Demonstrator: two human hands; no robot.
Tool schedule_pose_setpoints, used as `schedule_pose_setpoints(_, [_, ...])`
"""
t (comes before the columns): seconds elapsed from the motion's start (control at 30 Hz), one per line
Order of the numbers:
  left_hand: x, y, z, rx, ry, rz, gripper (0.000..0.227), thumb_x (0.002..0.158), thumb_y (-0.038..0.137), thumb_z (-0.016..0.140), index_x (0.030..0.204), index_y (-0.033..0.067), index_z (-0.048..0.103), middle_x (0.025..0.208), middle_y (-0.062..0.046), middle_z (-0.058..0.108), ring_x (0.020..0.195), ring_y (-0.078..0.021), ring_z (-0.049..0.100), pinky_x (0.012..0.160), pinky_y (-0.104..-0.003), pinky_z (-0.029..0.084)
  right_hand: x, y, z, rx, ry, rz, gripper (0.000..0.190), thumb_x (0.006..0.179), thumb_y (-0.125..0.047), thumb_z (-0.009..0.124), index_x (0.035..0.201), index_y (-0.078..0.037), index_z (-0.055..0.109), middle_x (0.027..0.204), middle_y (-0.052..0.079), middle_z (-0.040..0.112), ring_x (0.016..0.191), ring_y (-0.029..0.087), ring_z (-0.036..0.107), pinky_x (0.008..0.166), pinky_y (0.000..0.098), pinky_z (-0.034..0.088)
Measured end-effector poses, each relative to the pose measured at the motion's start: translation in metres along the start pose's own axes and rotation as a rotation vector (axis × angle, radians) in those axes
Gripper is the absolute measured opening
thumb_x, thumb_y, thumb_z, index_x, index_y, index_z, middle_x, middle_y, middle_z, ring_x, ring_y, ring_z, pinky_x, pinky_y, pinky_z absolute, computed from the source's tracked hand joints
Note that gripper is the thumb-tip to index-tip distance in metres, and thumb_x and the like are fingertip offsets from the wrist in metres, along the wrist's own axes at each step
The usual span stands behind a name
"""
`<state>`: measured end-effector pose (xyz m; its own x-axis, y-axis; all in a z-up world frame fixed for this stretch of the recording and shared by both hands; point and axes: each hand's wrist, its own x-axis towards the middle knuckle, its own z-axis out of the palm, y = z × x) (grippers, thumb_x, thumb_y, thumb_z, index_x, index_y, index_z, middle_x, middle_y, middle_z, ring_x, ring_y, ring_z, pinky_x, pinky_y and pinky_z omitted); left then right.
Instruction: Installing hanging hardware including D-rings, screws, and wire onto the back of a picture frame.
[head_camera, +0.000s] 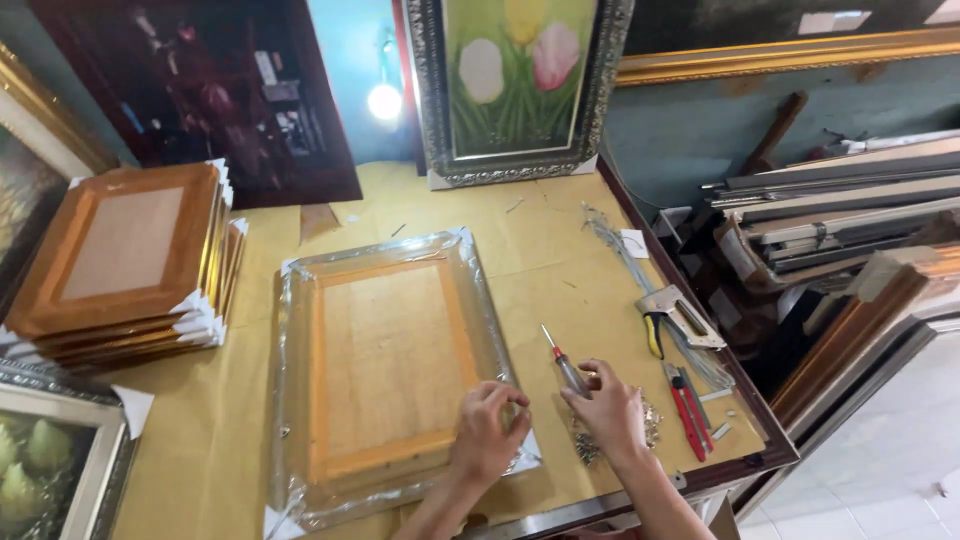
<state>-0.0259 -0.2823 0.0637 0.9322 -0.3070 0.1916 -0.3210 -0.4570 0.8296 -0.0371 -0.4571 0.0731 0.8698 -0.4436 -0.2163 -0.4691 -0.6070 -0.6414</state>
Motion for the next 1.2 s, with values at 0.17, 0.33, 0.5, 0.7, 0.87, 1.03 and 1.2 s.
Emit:
schedule_pose_setpoints(0.17, [0.010, 0.024, 0.058, -0.003, -0.052, 0.073, 0.011, 0.071, 0.015, 0.066, 0.082, 0.0151, 0.063, 0.089, -0.002, 0.059, 0.092, -0.0195, 0.052, 0.083, -0.032, 0.038, 0.036, 0.037, -0.006, -0.106, -0.072, -0.193, 0.036, 0.069, -0.027, 0.069, 0.101, -0.018, 0.054, 0.081, 0.002, 0.064, 0.072, 0.018, 0.062, 0.065, 0.0309, 0.052])
schedule_pose_setpoints(0.33, [0.022, 0.057, 0.081, 0.006, -0.130, -0.113, 0.010, 0.074, 0.014, 0.063, 0.085, 0.0139, 0.065, 0.096, -0.002, 0.059, 0.099, -0.0178, 0.051, 0.092, -0.035, 0.035, 0.042, 0.048, -0.017, -0.144, -0.155, -0.311, 0.042, 0.075, -0.038, 0.069, 0.103, -0.012, 0.052, 0.076, 0.003, 0.058, 0.063, 0.012, 0.058, 0.062, 0.0246, 0.055])
schedule_pose_setpoints(0.5, [0.027, 0.057, 0.093, 0.084, -0.018, -0.121, 0.012, 0.075, 0.023, 0.061, 0.081, 0.0133, 0.065, 0.090, -0.002, 0.061, 0.093, -0.0169, 0.054, 0.088, -0.034, 0.039, 0.031, 0.029, -0.050, -0.135, -0.360, -0.195, 0.040, 0.078, -0.020, 0.065, 0.114, -0.019, 0.047, 0.111, 0.005, 0.047, 0.090, 0.027, 0.056, 0.076, 0.0423, 0.051])
schedule_pose_setpoints(0.7, [0.050, 0.066, 0.110, 0.085, -0.069, -0.086, 0.014, 0.072, 0.009, 0.066, 0.085, 0.0130, 0.065, 0.093, -0.002, 0.063, 0.095, -0.0172, 0.057, 0.089, -0.032, 0.042, 0.058, 0.080, -0.062, -0.061, -0.057, -0.343, 0.027, 0.083, -0.030, 0.054, 0.104, -0.013, 0.056, 0.095, 0.001, 0.061, 0.073, 0.011, 0.060, 0.055, 0.0220, 0.054])
schedule_pose_setpoints(0.87, [0.074, 0.095, 0.139, 0.042, -0.246, -0.101, 0.012, 0.078, 0.013, 0.060, 0.089, 0.0102, 0.062, 0.102, -0.004, 0.058, 0.102, -0.0175, 0.051, 0.093, -0.033, 0.038, 0.065, 0.111, -0.139, -0.125, -0.007, 0.023, 0.023, 0.084, -0.026, 0.052, 0.106, -0.021, 0.058, 0.102, -0.002, 0.060, 0.085, 0.012, 0.061, 0.067, 0.0240, 0.054])
schedule_pose_setpoints(1.03, [0.105, 0.092, 0.185, 0.138, -0.392, 0.140, 0.018, 0.078, 0.010, 0.057, 0.096, 0.0098, 0.058, 0.109, -0.006, 0.055, 0.112, -0.0229, 0.043, 0.097, -0.040, 0.032, 0.075, 0.146, -0.158, -0.218, 0.018, 0.203, 0.026, 0.085, -0.037, 0.047, 0.099, -0.022, 0.062, 0.096, -0.002, 0.059, 0.087, 0.016, 0.060, 0.067, 0.0336, 0.052])
schedule_pose_setpoints(1.2, [0.137, 0.105, 0.210, 0.500, -0.452, 0.313, 0.041, 0.077, 0.015, 0.054, 0.117, 0.0214, 0.049, 0.128, -0.010, 0.039, 0.126, -0.0364, 0.027, 0.099, -0.058, 0.024, 0.089, 0.167, -0.141, -0.263, 0.080, 0.157, 0.025, 0.077, -0.045, 0.050, 0.090, -0.030, 0.064, 0.091, -0.003, 0.061, 0.092, 0.022, 0.062, 0.075, 0.0370, 0.052])
